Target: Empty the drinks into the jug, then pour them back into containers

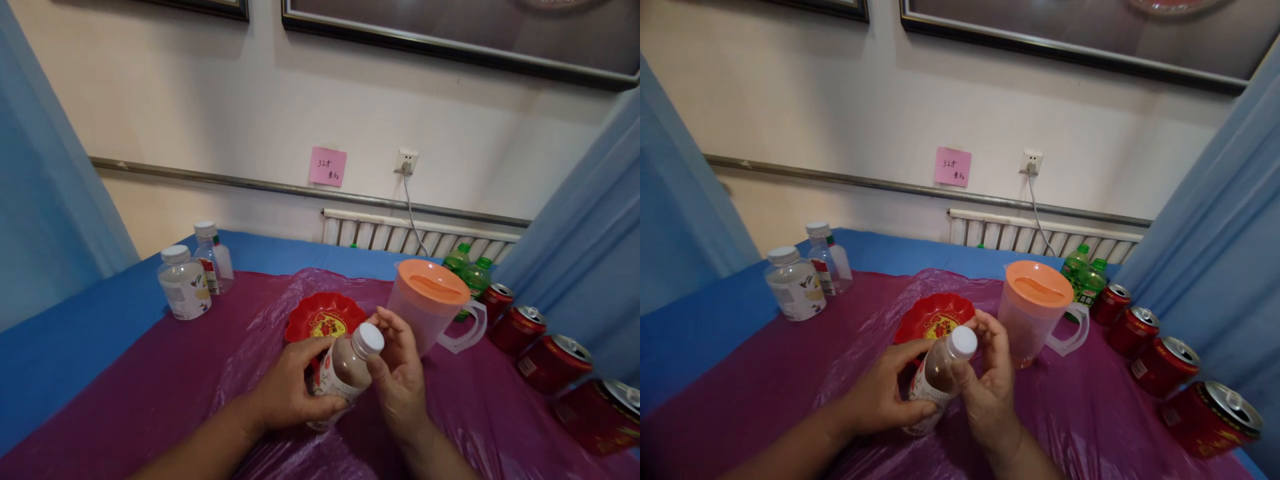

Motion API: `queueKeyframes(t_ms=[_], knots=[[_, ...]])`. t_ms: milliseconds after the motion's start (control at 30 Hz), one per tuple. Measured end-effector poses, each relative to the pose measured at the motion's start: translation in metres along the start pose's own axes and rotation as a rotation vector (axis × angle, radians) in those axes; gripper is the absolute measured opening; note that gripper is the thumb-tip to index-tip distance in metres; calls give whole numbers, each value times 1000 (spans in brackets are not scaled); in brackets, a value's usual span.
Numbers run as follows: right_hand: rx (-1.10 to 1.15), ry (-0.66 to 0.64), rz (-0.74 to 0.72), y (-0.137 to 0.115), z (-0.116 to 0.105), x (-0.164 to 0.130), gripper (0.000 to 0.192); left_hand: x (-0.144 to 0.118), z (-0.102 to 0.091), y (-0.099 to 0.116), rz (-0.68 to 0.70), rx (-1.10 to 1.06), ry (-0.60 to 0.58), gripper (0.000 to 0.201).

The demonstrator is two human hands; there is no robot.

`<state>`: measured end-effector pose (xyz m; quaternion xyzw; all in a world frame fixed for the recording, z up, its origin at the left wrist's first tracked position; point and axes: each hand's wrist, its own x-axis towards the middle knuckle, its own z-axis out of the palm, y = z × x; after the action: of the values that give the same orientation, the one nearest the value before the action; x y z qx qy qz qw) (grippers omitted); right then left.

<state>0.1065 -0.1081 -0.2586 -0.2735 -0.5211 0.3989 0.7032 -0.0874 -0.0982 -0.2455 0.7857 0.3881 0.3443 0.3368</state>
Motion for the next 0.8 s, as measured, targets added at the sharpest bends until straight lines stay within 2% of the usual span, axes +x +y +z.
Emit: queueKeyframes(t_ms=[67,167,267,333,467,567,700,800], knots=[[34,-52,-19,-2,0,-1,59,0,0,0,0,-11,9,74],[54,-86,3,-3,1,-4,51,0,1,1,-3,-11,15,74],[-36,-15,-4,-2,1,-4,40,0,0,1,-10,10,4,74],[-74,26,-21,-1,2,-3,40,0,0,1,-13,15,3,75],[-25,-19,-54,-2,0,0,53,1,-1,0,-8,-3,1,77],[-31,-50,-24,-4,-1,-4,49,1,0,1,-2,-4,3,74],[-109,35,8,0,-1,-7,37,1,0,4,-8,6,1,75],[-111,69,-20,2,-1,-4,40,1,-1,5,-11,9,3,75]])
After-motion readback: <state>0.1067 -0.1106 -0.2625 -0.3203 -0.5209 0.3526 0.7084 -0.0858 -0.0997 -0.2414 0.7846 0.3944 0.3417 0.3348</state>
